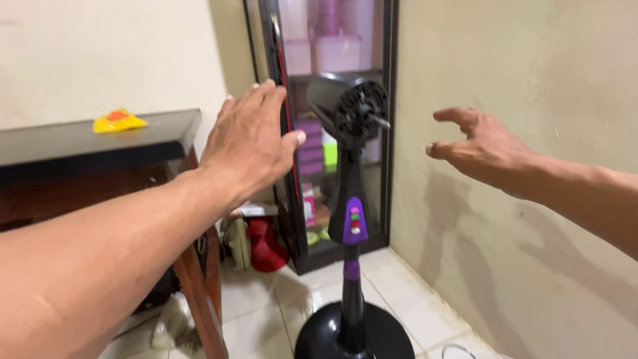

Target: The person disassembles a standing electric fan by removing the front grille, fan blades, and rear grille, then reassembles the fan by reinstalling the rear grille, fan blades, and front grille in sequence.

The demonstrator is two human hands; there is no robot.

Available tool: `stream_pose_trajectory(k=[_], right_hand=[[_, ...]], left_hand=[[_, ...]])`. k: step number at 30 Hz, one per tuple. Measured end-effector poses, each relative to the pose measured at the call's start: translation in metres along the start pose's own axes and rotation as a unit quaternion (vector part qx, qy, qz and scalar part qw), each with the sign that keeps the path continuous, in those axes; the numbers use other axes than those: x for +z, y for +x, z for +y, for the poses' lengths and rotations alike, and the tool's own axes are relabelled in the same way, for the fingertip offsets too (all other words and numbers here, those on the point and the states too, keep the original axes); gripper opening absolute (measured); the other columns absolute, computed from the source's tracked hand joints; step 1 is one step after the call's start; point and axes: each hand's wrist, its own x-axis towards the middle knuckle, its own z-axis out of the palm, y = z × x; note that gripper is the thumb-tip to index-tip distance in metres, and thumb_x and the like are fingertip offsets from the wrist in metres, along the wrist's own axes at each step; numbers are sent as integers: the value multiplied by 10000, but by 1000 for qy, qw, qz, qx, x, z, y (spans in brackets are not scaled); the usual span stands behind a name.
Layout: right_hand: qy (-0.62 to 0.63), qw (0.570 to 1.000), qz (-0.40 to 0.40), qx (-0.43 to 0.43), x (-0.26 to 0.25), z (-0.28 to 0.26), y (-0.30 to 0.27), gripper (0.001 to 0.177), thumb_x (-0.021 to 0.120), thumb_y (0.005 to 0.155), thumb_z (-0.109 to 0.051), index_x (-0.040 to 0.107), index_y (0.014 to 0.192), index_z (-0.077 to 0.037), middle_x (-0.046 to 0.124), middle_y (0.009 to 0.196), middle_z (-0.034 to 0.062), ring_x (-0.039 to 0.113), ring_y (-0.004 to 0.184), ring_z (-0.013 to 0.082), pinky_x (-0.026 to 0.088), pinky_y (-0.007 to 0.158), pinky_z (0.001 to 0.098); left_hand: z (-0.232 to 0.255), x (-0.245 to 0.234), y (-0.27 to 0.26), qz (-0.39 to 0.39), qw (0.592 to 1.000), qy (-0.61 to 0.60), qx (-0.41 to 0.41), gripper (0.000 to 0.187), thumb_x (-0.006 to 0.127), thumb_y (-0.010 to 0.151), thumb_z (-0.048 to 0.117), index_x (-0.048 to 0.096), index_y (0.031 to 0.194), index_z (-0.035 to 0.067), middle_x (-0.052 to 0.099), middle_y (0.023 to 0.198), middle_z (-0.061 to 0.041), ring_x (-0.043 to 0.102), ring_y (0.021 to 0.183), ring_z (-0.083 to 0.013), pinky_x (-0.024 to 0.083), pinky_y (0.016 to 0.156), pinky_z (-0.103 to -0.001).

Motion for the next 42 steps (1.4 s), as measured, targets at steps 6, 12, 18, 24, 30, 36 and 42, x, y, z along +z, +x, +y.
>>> stream_pose_trajectory(k=[6, 12, 18, 24, 30, 36, 42], right_hand=[[-15, 985, 79, -152, -4, -34, 15, 800, 708, 807, -365, 427, 1530, -170, 396, 1600, 87, 422, 1436, 335, 382, 1158, 465], [-9, 983, 75, -167, 1, -41, 26, 835, 706, 793, -365, 398, 1539, -151, 380, 1601, 107, 405, 1443, 338, 369, 1160, 469], [-12, 988, 55, -146, 20, -30, 28, 853, 702, 774, -375, 399, 1540, -157, 383, 1598, 105, 418, 1433, 336, 379, 1158, 467], [-3, 990, 47, -136, 34, -7, 23, 829, 685, 782, -354, 406, 1532, -139, 397, 1592, 104, 427, 1427, 335, 395, 1138, 470], [-29, 999, -2, -40, 59, 52, 0, 759, 690, 815, -330, 434, 1512, -173, 395, 1602, 65, 450, 1409, 335, 416, 1121, 480], [-85, 986, -111, 93, 96, 146, -44, 719, 722, 857, -332, 451, 1514, -225, 379, 1613, 66, 557, 1333, 321, 430, 1151, 465], [-112, 949, -212, 203, 137, 256, -94, 640, 711, 896, -254, 488, 1495, -225, 370, 1625, 80, 589, 1330, 319, 421, 1192, 441]], left_hand=[[-7, -19, 21, 35, 999, 26, -15, 794, 542, 973, 442, 189, 1546, 21, 167, 1652, -179, 141, 1514, -310, 98, 1214, -514], [-14, -18, 19, 8, 998, 30, -46, 786, 524, 973, 444, 170, 1563, 65, 158, 1646, -132, 117, 1533, -271, 85, 1230, -513], [-19, -1, 13, -11, 999, 29, -44, 793, 531, 970, 435, 178, 1574, 62, 169, 1652, -136, 124, 1519, -272, 86, 1213, -532], [-3, 31, -1, -61, 996, -32, -57, 714, 589, 958, 381, 279, 1516, 61, 338, 1547, -120, 274, 1475, -279, 114, 1224, -545], [34, 100, -46, -162, 982, -90, -36, 681, 689, 904, 282, 383, 1479, 86, 463, 1419, -128, 401, 1390, -314, 202, 1197, -571], [94, 173, -94, -346, 920, -159, -91, 690, 683, 924, 282, 351, 1500, 98, 453, 1469, -121, 439, 1393, -317, 296, 1189, -518], [141, 231, -151, -509, 828, -199, -123, 768, 682, 946, 316, 266, 1549, 82, 395, 1537, -131, 392, 1443, -334, 306, 1199, -479]])
